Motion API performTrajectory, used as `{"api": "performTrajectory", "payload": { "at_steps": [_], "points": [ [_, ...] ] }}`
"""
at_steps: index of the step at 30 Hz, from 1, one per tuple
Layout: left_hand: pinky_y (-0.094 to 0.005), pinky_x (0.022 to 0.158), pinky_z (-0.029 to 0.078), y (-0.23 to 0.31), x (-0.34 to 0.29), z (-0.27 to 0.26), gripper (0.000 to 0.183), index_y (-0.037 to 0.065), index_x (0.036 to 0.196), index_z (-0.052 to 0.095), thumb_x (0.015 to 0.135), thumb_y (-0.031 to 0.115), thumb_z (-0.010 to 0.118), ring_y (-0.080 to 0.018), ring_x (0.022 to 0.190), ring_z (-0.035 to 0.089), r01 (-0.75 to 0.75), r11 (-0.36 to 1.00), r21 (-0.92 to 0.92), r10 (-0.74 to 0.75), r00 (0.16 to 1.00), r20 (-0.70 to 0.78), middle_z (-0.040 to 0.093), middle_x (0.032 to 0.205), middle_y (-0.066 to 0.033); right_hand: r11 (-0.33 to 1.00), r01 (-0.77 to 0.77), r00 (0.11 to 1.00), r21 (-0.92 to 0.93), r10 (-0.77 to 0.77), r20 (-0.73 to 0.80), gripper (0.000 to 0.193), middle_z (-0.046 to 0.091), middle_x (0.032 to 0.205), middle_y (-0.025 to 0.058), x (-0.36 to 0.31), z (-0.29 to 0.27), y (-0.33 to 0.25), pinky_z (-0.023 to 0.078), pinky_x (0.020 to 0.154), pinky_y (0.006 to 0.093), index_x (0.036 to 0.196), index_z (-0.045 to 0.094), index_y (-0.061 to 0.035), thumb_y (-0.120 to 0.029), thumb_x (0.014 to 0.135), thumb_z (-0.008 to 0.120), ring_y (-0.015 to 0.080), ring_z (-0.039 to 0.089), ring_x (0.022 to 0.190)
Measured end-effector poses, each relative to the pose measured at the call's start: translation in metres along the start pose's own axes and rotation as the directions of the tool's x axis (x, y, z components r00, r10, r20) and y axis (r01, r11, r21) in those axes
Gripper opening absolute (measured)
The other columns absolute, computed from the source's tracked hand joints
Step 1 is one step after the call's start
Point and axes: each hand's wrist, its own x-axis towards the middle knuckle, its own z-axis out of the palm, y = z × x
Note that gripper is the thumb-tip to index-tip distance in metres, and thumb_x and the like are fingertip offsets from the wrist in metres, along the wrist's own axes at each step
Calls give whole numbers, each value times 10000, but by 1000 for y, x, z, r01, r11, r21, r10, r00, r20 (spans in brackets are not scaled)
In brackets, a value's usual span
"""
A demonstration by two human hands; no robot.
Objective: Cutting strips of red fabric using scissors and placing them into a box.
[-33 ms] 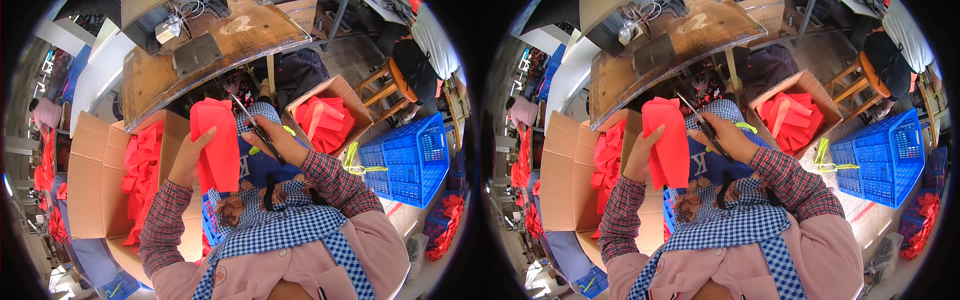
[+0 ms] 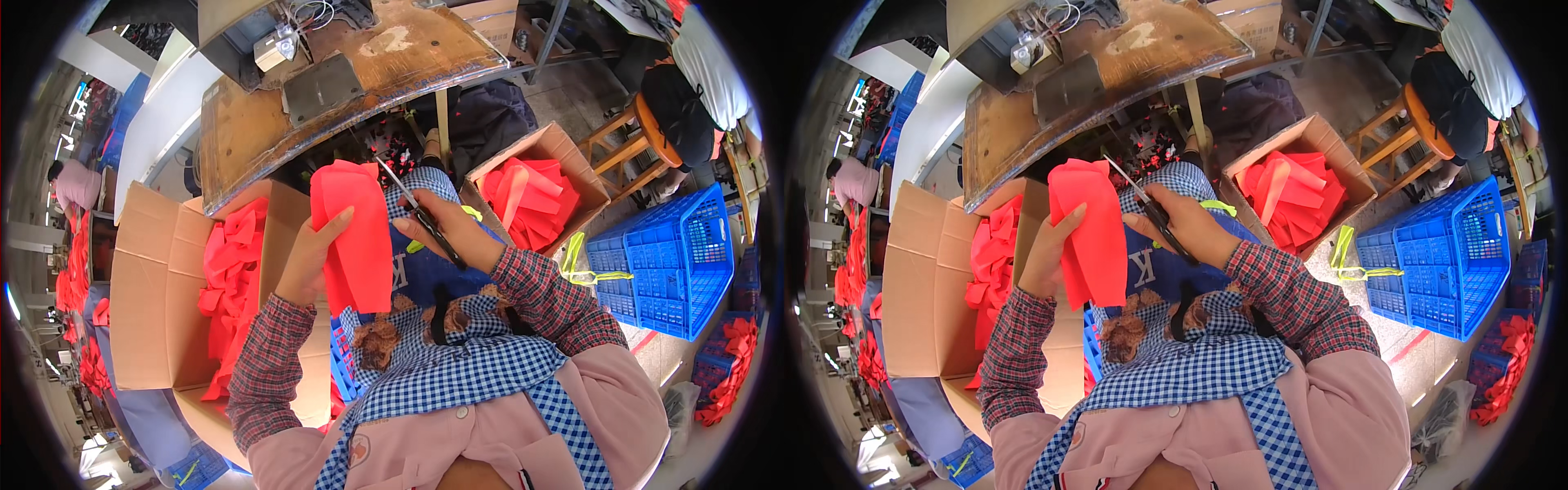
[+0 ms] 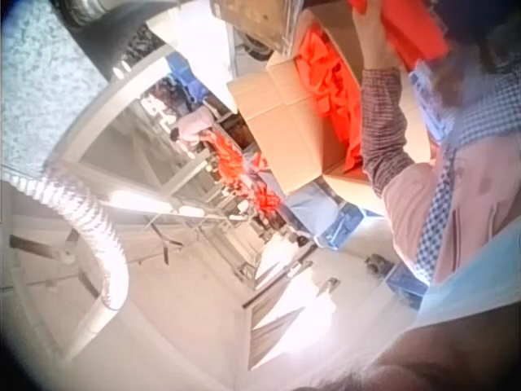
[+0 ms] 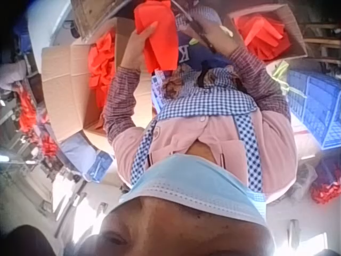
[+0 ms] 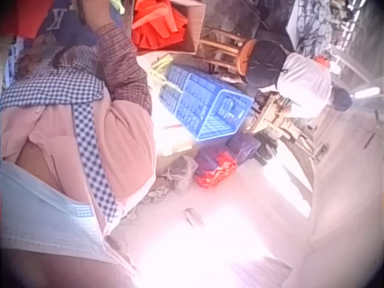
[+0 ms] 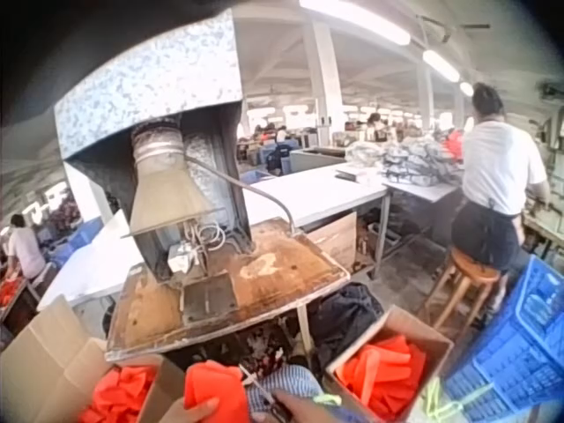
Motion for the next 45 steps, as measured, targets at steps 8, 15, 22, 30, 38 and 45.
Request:
{"api": "performTrajectory", "payload": {
  "at_steps": [8, 15, 22, 30, 38, 45],
  "points": [
    [-318, 837, 551, -9, 2, 7, 332, 5, 1184, 573, 908, 166, 664, -174, 967, 661, -64, 998, -22, 63, 997, -34, 661, 1111, -90, 1000, 2, 1000, 28, -2, -8, 540, 589, 751, 124, 1, 6, -6, 466, 636, 324, 1143, 566, -3, -459, 873, 667, 211, 585, 673],
    [-307, 851, 543, -10, 2, 10, 339, -3, 1188, 569, 911, 171, 659, -172, 979, 658, -72, 997, 41, 73, 997, -29, 660, 1113, -89, 999, -11, 1000, 48, 11, -15, 558, 580, 742, 104, 2, 9, -6, 457, 634, 301, 1158, 576, -3, -468, 866, 674, 183, 565, 666],
    [-307, 850, 542, -8, 0, 12, 344, -3, 1191, 567, 913, 178, 658, -167, 981, 655, -60, 997, 53, 62, 997, -36, 657, 1119, -86, 996, -38, 998, 87, 34, 51, 347, 576, 782, 11, 1, 7, -3, 424, 620, 235, 1110, 596, -11, -308, 934, 635, 60, 510, 699],
    [-285, 835, 536, -6, -3, 8, 322, -5, 1160, 585, 911, 182, 664, -151, 958, 653, -80, 984, 161, 88, 995, -42, 666, 1087, -78, 972, -69, 997, 225, 62, 36, 420, 512, 639, -6, -2, 15, 15, 381, 541, 241, 1059, 637, -15, -404, 901, 659, 58, 455, 596],
    [-276, 812, 537, -7, -3, 7, 333, -12, 1155, 584, 910, 198, 668, -137, 927, 650, -28, 962, 272, 31, 1000, -3, 665, 1064, -66, 995, 62, 998, 76, -60, -21, 396, 522, 631, 1, -4, 10, 8, 390, 519, 271, 1029, 625, -20, -400, 917, 637, 89, 472, 565],
    [-294, 830, 543, -4, -3, 9, 350, -5, 1172, 571, 895, 177, 682, -146, 948, 653, 93, 924, 372, -113, 993, 32, 662, 1076, -71, 991, -80, 997, 107, 81, 0, 362, 493, 597, -11, -15, 12, 24, 340, 481, 269, 897, 598, -12, -371, 940, 612, 70, 418, 529]
  ]
}}
